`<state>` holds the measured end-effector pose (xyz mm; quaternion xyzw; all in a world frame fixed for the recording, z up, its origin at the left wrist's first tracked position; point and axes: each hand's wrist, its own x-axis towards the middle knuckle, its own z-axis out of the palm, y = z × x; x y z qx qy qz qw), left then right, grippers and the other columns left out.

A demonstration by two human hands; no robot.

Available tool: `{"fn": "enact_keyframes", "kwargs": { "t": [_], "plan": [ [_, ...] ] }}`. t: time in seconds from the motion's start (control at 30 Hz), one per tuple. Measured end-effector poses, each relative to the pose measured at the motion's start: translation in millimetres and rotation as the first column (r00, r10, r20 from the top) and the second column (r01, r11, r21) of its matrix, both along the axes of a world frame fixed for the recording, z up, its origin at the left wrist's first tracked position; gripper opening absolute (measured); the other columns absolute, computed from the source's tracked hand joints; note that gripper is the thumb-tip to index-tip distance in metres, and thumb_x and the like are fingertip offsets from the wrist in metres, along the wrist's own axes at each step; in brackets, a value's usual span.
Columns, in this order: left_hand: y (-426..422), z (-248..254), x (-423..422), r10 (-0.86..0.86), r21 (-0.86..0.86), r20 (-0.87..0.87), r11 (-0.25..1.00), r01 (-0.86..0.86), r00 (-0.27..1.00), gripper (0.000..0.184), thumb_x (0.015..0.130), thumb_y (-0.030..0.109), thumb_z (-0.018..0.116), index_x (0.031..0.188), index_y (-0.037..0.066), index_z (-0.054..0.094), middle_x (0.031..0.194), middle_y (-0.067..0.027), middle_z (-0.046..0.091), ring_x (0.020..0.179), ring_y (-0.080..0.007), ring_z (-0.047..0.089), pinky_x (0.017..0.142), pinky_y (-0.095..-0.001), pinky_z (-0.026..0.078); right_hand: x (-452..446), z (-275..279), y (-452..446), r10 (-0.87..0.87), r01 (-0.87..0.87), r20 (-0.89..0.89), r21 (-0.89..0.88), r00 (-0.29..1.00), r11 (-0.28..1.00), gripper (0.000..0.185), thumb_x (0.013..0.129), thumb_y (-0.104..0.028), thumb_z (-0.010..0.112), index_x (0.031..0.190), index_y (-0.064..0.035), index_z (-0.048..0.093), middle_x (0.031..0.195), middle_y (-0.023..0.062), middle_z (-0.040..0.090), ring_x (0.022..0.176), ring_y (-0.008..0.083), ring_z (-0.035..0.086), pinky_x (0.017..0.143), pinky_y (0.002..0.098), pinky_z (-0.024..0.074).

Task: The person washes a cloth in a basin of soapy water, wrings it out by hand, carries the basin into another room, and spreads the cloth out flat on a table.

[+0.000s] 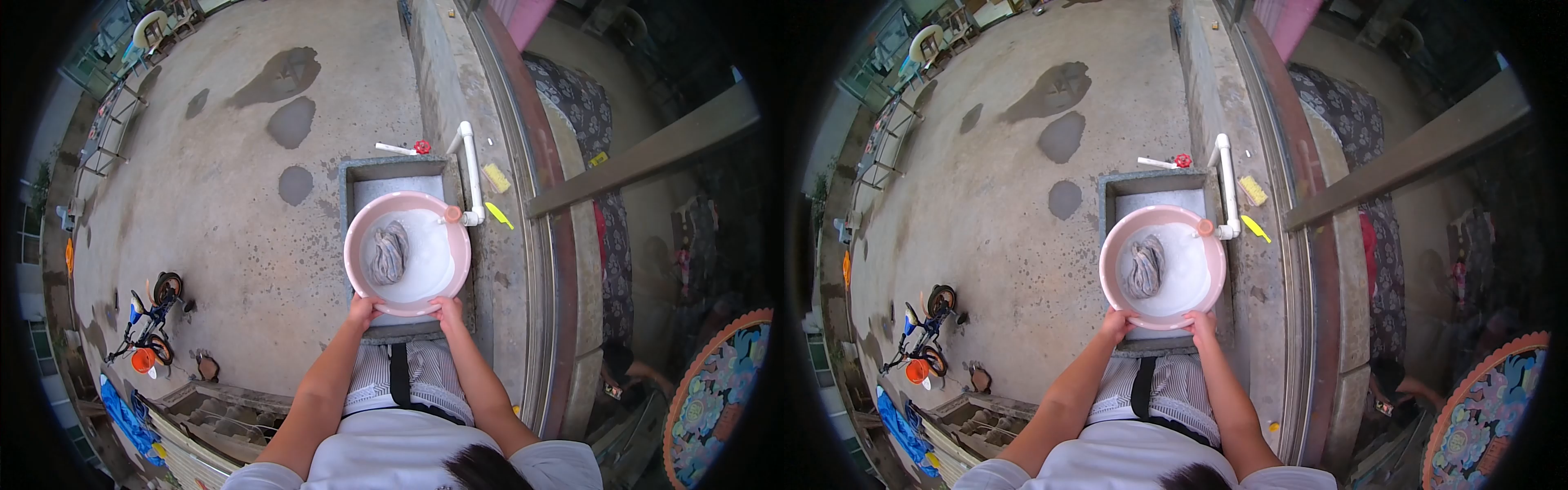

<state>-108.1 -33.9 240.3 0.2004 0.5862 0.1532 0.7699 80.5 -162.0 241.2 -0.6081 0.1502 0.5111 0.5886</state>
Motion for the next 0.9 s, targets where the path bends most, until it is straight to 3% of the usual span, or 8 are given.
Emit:
{"fn": "enact_keyframes", "kwargs": {
  "t": [0.37,0.9],
  "plan": [
    [0,-2,0,-0.011,-0.030,-0.032,0.999,0.010,0.999,0.048,0.068,-0.010,0.059,0.109,0.010,0.043,0.098,-0.0087,0.058,0.085,-0.0249,0.061,0.064,-0.0344,0.055,0,6,1,-0.012,0.012,-0.009,-0.008,1.000,1.000,0.030,0.064,0.004,0.057,0.092,0.0051,0.051,0.082,0.0162,0.060,0.067,0.0277,0.063,0.055,0.0376,0.0567],
    [-2,11,1,0.018,-0.009,-0.051,1.000,-0.018,0.999,0.047,0.067,-0.009,0.059,0.108,0.009,0.045,0.093,-0.0092,0.060,0.077,-0.0239,0.063,0.058,-0.0322,0.055,0,9,2,0.003,-0.003,0.009,-0.018,1.000,1.000,0.034,0.063,0.003,0.059,0.096,0.0029,0.051,0.084,0.0148,0.061,0.068,0.0271,0.063,0.054,0.0368,0.0556]
  ]
}}
